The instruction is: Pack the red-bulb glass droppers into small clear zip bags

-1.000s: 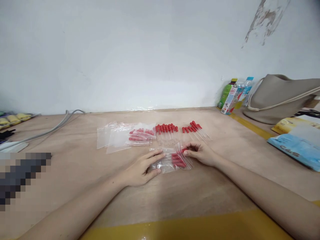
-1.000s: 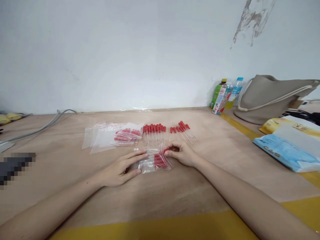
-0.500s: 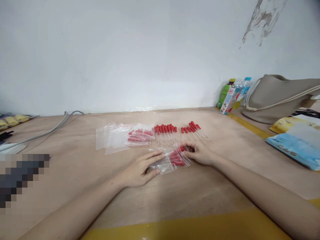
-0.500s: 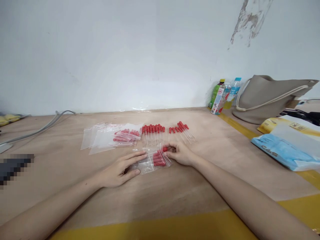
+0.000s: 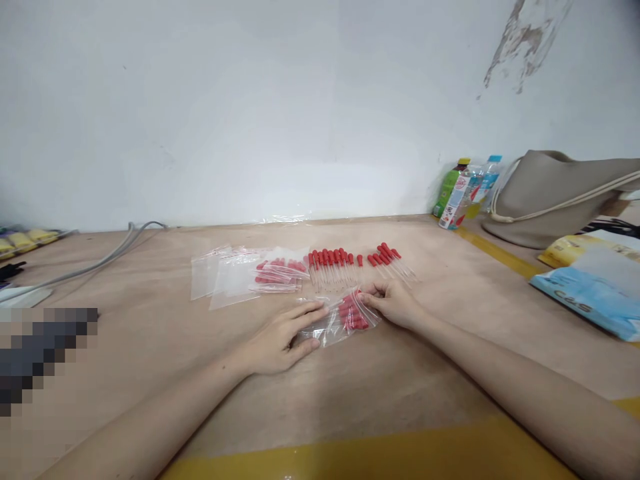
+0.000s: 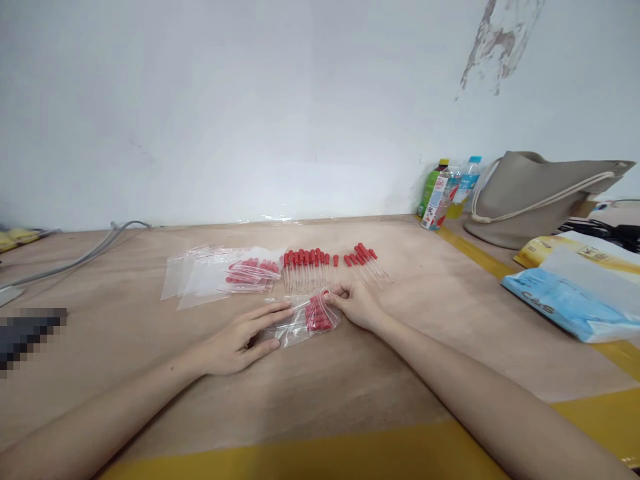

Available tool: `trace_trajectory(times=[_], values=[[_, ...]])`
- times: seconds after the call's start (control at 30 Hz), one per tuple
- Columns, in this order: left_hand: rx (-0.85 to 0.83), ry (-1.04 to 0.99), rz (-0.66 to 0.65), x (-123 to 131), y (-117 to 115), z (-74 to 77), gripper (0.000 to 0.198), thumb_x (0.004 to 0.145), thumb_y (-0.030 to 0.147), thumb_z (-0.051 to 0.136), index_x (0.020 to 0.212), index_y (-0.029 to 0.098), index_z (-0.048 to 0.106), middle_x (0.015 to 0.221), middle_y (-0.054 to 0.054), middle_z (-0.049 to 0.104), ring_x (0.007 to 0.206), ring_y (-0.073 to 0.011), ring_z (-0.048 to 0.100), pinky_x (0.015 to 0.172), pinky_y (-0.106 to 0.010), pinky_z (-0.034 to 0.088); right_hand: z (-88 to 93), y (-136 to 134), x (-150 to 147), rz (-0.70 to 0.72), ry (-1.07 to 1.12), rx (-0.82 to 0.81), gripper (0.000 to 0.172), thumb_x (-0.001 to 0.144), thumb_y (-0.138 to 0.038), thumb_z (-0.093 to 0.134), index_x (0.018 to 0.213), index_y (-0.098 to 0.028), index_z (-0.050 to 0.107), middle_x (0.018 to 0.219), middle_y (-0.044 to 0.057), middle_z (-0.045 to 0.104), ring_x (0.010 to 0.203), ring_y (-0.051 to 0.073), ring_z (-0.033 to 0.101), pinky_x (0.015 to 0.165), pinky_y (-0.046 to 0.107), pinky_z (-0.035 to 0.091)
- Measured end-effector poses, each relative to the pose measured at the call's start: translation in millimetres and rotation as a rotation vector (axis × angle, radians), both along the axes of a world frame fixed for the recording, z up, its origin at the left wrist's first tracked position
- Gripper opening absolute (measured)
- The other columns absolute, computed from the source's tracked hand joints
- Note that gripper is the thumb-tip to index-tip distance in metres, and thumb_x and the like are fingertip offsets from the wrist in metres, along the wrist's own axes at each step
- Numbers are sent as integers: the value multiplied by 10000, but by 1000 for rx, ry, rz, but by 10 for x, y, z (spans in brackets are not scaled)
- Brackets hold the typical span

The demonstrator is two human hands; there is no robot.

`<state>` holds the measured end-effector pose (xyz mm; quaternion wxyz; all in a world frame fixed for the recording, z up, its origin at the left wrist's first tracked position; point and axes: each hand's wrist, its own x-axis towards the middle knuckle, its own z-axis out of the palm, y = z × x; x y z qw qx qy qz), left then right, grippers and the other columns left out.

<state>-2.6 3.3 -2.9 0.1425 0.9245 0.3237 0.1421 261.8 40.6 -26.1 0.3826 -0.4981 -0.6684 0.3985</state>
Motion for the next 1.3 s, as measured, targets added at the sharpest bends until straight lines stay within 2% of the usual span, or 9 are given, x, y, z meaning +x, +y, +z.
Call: trace_trajectory(times=[0.13,0.2,0.4,0.57,0.67,0.87,1.1,1.2,1.3], values=[[0,-1,0,-5,-5,-4,489,898,345,430,1364,295,293,1428,-34,293,1280,-228,321,1037,-426,310,-14,-27,-55,132,170,-51,347,686,-488,605,846,-187,669,769,39,683,749,188,626,709,353,499],[3,-13,-7,-7,-6,-6,493,895,337,437,1365,296,292,1423,-35,302,1274,-230,329,1034,-428,316,-10,-32,-68,143,194,-88,360,687,-509,595,840,-192,670,750,32,680,739,191,625,694,355,501],[-6,-30,-12,1,-11,14,486,891,314,443,1358,296,309,1410,-33,327,1264,-231,345,1032,-430,318,-70,-8,-12,-19,-25,-30,322,659,-492,630,574,-184,594,514,-13,571,523,131,532,484,243,418],[1,-22,-21,-7,-13,4,500,889,335,445,1364,292,296,1414,-35,319,1271,-234,334,1035,-433,315,-72,-24,-20,-106,77,9,334,612,-414,678,832,-194,557,555,-47,534,514,109,498,489,233,399],[-12,-36,-33,-15,-15,2,512,876,332,468,1361,290,307,1416,-35,317,1268,-242,339,1033,-438,315,-20,-46,-35,-22,117,-53,388,620,-433,667,899,-191,546,601,-36,563,549,117,522,524,250,418],[-67,-83,-114,-27,-32,47,494,855,267,490,1333,281,369,1406,-37,336,1261,-239,355,1036,-433,311,111,-134,-26,136,152,-117,370,598,-481,692,697,-186,492,559,-54,530,530,87,493,520,222,385],[-100,-89,-83,-26,-27,55,391,889,284,451,1280,281,449,1379,-34,382,1250,-214,376,1038,-409,314,155,-176,25,408,237,-216,382,579,-375,744,821,-175,526,684,-26,615,609,87,556,589,222,420],[-87,-115,-82,-23,-20,29,369,879,310,479,1246,269,491,1374,-45,390,1243,-219,387,1031,-399,327,127,-135,28,350,189,-204,318,564,-363,746,700,-165,537,616,-35,569,551,79,514,539,216,397],[-60,-122,-92,-26,-17,11,365,857,326,515,1215,259,523,1386,-51,371,1259,-237,361,1037,-408,315,90,-116,6,189,156,-59,297,604,-373,709,635,-184,481,535,-63,477,489,70,431,481,208,342]])
